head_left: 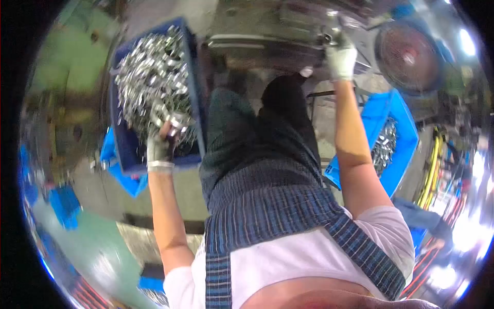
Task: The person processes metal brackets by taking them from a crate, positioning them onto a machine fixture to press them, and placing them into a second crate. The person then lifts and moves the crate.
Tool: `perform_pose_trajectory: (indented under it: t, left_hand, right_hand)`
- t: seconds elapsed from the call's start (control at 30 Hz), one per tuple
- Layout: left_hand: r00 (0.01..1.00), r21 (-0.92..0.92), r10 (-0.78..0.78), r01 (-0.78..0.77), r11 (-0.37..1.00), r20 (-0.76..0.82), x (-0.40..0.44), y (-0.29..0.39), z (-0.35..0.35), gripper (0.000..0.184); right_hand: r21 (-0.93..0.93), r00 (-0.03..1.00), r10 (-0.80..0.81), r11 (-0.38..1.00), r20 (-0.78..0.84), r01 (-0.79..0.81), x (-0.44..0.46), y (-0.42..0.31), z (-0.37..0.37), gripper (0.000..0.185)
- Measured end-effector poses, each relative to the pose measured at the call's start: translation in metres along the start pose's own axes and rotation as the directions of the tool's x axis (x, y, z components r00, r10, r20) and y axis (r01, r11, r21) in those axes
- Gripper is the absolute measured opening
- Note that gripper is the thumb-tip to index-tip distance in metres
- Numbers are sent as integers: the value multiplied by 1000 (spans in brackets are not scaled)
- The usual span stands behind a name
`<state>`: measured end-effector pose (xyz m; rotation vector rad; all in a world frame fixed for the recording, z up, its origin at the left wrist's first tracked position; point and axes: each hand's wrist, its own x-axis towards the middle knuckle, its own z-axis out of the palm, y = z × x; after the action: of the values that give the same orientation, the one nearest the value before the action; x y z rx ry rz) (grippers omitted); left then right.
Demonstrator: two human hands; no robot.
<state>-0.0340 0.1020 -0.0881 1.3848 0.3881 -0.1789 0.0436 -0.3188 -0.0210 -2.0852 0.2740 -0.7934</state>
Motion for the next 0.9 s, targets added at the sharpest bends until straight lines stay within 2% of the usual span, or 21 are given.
perform_pose_trajectory:
  t: [0.03,0.07,0.1,0.13,0.17,0.2,0.23,0.3,0.33,0.37,0.4,0.43,0.47,0.5,0.63,0.7,0.77,0.8,0.83,0.87,0.9]
  left_hand:
    - [1000,50,-4,4,999,1,-5,5,-1,24]
    - [1000,100,-7,7,995,2,-9,10,-1,22]
    - [987,-77,-145,139,987,-76,-18,36,18,20]
    - [988,-8,-138,138,990,-67,-19,37,16,24]
    - [992,-2,-100,100,995,-77,-19,36,17,23]
    - [988,-1,-112,112,994,-107,-22,41,19,21]
    - [984,-1,-123,124,992,-133,-24,47,22,20]
    - [988,-20,-64,62,998,-137,-22,44,25,20]
    - [990,-26,-36,33,999,-135,-22,42,27,21]
    - [995,-14,-31,30,999,-97,-21,41,28,23]
    - [998,-3,-24,24,1000,-58,-23,40,29,26]
    - [1000,7,-19,19,1000,-15,-25,39,32,30]
    - [1000,54,28,-27,998,-12,-33,57,40,33]
    - [999,64,30,-32,997,37,-25,48,27,36]
    - [980,5,-115,117,993,-163,-40,71,25,36]
    - [989,-70,-57,48,996,-133,-32,56,0,39]
    - [999,1,-51,51,999,-17,-26,38,-24,36]
    - [998,37,-58,58,998,-9,-25,29,-33,35]
    - [998,76,-63,63,995,-4,-22,19,-41,34]
    - [992,66,-127,126,990,22,-17,7,-52,34]
    - [989,55,-140,137,989,54,-14,-2,-56,33]
  right_hand:
    - [3,994,-105,994,4,105,1,-3,3,17]
    - [-102,997,-40,994,63,47,0,-26,0,13]
    - [-215,994,17,977,104,6,-3,-48,-5,10]
    - [65,982,31,997,185,-44,-10,-51,0,10]
    - [33,931,-256,966,261,256,-20,-56,0,14]
    - [299,886,-237,947,398,119,-37,-84,4,25]
    - [71,809,-229,971,541,227,-48,-111,11,36]
    - [309,648,-279,948,709,71,-81,-116,57,38]
    - [322,616,-230,946,754,-40,-104,-114,81,38]
    - [185,443,-89,966,892,-179,-120,-122,93,34]
    - [357,477,-158,862,864,-360,-146,-122,119,29]
    - [321,428,-186,909,884,-268,-148,-149,113,27]
    - [310,513,-200,941,835,-137,-161,-151,123,25]
    - [246,511,-199,969,836,-25,-170,-140,135,23]
    - [392,665,-246,917,705,-76,-163,-99,118,18]
    - [296,702,-219,955,678,12,-118,-110,60,27]
    - [210,863,-212,970,459,126,-87,-98,16,25]
    - [198,898,-188,973,399,116,-74,-76,2,21]
    - [252,954,-9,965,301,-70,-64,-82,-16,20]
    - [378,987,-39,925,154,-22,-54,-59,-16,23]
    - [744,934,322,585,153,-323,-45,-61,-16,26]
